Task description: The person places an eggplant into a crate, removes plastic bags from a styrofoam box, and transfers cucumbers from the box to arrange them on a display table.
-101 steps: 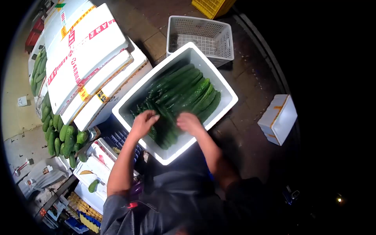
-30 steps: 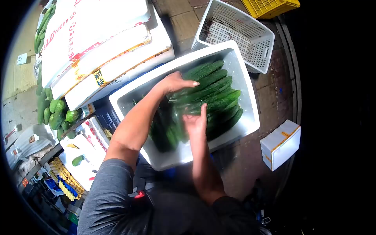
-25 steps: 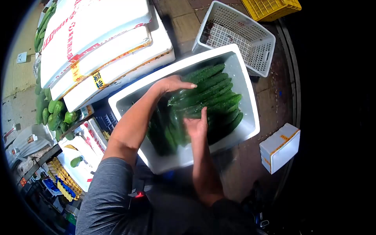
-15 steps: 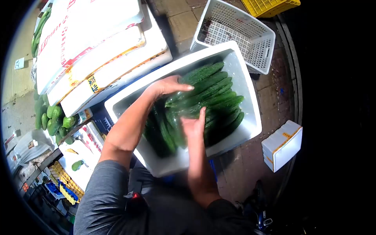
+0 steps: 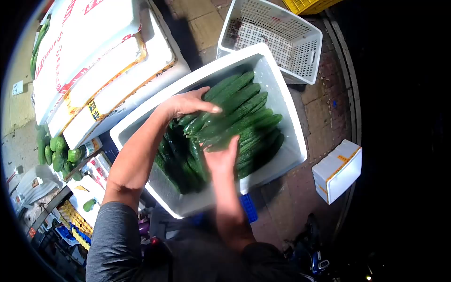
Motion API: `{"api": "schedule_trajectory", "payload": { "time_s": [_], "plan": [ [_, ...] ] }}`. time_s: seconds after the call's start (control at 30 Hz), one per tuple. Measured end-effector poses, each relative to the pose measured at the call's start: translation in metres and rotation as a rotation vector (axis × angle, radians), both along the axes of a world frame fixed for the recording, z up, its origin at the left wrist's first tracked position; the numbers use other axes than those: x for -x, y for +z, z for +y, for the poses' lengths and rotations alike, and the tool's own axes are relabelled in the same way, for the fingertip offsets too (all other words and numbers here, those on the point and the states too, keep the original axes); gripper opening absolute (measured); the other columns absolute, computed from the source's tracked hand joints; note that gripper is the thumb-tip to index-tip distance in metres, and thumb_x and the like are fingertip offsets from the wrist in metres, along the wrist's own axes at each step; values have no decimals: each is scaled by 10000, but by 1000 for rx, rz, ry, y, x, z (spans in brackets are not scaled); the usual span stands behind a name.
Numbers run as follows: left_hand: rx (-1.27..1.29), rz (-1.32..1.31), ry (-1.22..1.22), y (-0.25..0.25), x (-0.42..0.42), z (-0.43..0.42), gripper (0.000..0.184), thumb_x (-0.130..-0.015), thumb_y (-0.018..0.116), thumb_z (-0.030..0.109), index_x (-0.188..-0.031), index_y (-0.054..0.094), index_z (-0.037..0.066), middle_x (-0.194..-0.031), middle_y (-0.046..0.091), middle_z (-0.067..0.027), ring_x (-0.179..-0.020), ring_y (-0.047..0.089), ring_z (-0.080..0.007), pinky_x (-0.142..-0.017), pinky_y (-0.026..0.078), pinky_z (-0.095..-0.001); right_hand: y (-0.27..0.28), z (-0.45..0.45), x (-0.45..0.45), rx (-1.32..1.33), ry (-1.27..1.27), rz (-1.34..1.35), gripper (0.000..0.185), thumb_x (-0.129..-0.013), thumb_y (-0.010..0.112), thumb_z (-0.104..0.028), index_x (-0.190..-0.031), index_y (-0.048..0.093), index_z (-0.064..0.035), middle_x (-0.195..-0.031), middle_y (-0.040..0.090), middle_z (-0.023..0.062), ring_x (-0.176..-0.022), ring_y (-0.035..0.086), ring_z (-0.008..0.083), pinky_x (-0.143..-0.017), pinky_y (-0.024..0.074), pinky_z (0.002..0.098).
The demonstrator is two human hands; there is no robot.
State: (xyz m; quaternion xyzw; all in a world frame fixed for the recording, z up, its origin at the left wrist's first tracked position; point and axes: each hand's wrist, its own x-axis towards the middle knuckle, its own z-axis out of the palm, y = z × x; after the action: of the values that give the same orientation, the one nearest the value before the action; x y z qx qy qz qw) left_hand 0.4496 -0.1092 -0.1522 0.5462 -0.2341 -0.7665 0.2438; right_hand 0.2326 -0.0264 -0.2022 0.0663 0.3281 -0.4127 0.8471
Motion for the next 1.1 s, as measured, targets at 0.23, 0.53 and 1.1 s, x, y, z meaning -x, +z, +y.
{"api": "schedule_trajectory", "payload": {
  "time_s": [0.23, 0.53, 1.1],
  "plan": [
    [-65, -158, -33, -14, 9, -27, 1087, -700, 836, 645, -1348, 463, -144, -1223, 622, -249, -1080, 641, -274, -947, 525, -337, -13, -13, 21, 69, -36, 49, 843, -903, 590, -677, -1520, 390, -138, -1488, 484, 68, -1300, 495, 290, -1024, 432, 497],
    [66, -255, -123, -65, 15, -13, 1305, -647, 877, 600, -1496, 244, -162, -1448, 447, -323, -1365, 448, -357, -1165, 347, -394, -39, -24, 18, -76, -31, 129, 665, -980, 568, -511, -1448, 475, -47, -1419, 543, 141, -1284, 522, 315, -1090, 420, 496],
    [224, -218, 264, 11, 77, 91, 1166, -677, 918, 376, -1489, 256, -137, -1416, 491, -268, -1338, 482, -296, -1162, 344, -370, -34, 13, 112, 1022, 825, 1225, 326, -948, 585, -203, -1179, 657, 16, -1057, 686, 116, -951, 650, 193, -803, 548, 351]
  ]
}}
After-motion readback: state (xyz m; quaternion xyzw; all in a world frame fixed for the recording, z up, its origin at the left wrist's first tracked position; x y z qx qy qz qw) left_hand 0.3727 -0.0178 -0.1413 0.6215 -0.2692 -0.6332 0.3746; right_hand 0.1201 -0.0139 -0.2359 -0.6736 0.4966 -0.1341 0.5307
